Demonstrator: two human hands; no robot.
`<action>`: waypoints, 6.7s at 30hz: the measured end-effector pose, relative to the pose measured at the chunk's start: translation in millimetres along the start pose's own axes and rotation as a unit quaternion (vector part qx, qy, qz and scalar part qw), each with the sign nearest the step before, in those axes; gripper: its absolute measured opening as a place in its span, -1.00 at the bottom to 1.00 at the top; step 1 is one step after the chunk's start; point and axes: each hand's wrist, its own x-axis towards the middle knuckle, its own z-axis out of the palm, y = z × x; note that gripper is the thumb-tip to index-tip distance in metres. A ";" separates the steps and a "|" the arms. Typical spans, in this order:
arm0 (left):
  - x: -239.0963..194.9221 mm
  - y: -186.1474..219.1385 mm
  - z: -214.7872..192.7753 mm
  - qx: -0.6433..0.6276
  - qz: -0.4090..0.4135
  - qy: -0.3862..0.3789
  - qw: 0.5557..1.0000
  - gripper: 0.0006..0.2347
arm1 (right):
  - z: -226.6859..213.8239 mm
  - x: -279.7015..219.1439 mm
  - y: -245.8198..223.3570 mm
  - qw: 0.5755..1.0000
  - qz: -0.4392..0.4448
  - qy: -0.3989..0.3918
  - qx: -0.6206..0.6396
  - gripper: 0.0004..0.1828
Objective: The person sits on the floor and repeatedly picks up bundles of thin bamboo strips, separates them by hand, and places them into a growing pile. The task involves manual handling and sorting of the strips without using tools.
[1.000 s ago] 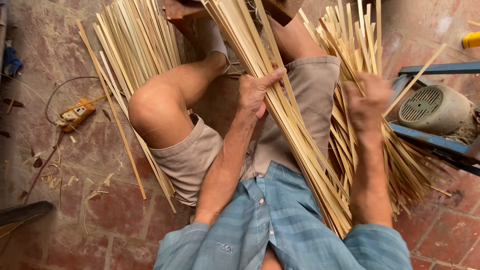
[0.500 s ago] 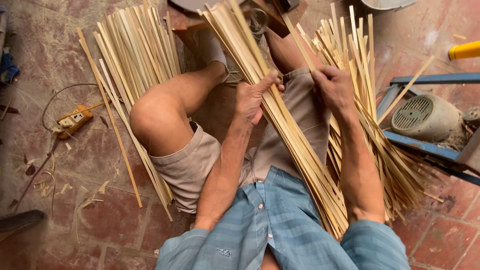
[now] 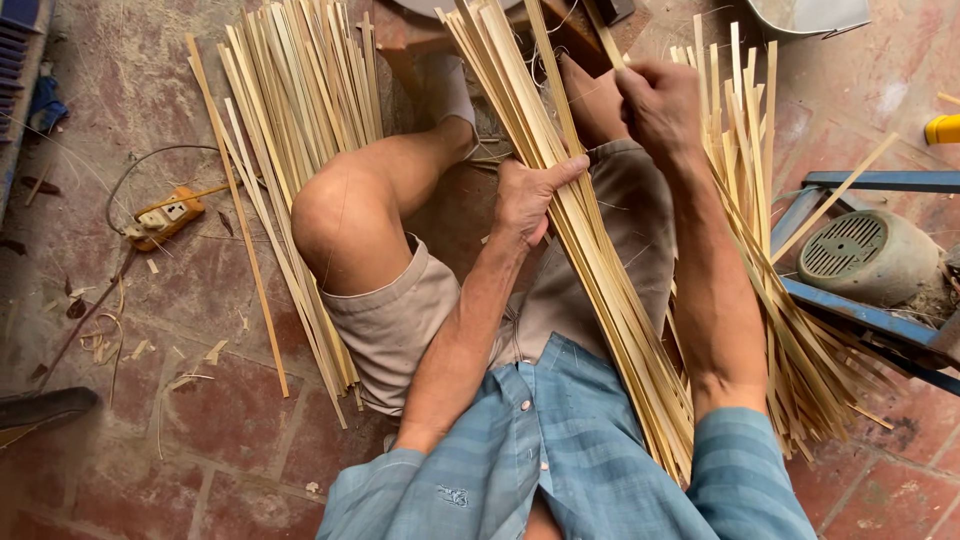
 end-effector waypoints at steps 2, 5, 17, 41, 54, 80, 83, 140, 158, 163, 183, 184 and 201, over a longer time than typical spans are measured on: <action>4.1 5.8 1.2 0.012 0.021 0.000 1.000 -0.79 | -31.3 -34.6 -1.5 0.997 0.029 0.008 -0.077 -0.75; 1.2 2.4 3.3 0.018 0.029 -0.002 0.999 -0.80 | -91.3 -107.8 6.6 0.988 0.097 0.011 -0.116 -0.75; -1.0 1.8 -1.0 -0.032 -0.031 -0.038 0.998 -0.75 | 0.0 -134.9 13.6 0.999 0.026 0.019 0.027 -0.82; 1.3 3.0 -4.5 0.023 -0.013 -0.016 1.000 -0.78 | -6.2 -18.3 10.3 0.990 -0.046 0.049 -0.126 -0.64; -7.8 2.5 5.8 -0.008 -0.016 -0.035 0.999 -0.76 | 4.2 -121.2 8.9 0.996 -0.053 -0.068 -0.027 -0.85; 1.0 -8.4 3.1 0.017 -0.011 -0.004 1.000 -0.76 | 18.3 15.3 -0.9 0.994 -0.066 0.070 -0.049 -0.81; 2.0 -2.5 4.8 -0.022 0.006 -0.004 1.000 -0.77 | -14.4 -22.4 -8.3 0.991 -0.053 0.031 -0.116 -0.71; 4.0 -7.4 2.0 0.022 0.007 0.003 1.000 -0.77 | -13.4 -135.7 26.4 0.999 0.039 0.013 0.017 -0.80; 6.0 -17.8 -0.4 0.039 0.007 0.007 0.999 -0.78 | 25.6 20.3 4.9 0.992 -0.073 0.052 -0.090 -0.74; 4.2 -5.1 4.1 -0.007 0.004 0.013 1.000 -0.75 | -14.1 -34.4 1.7 0.999 -0.012 0.032 -0.017 -0.80; 6.5 -14.1 -1.0 -0.003 0.007 0.014 1.000 -0.75 | -28.6 -103.9 21.0 0.995 0.078 0.063 -0.024 -0.82; 8.7 -15.4 -1.4 0.003 0.003 0.020 1.000 -0.75 | -27.3 -91.5 16.4 0.994 0.083 0.065 -0.038 -0.82; 8.6 -15.3 -1.1 -0.001 -0.008 0.009 1.000 -0.72 | 6.1 -5.1 -8.6 0.997 -0.022 0.048 -0.055 -0.74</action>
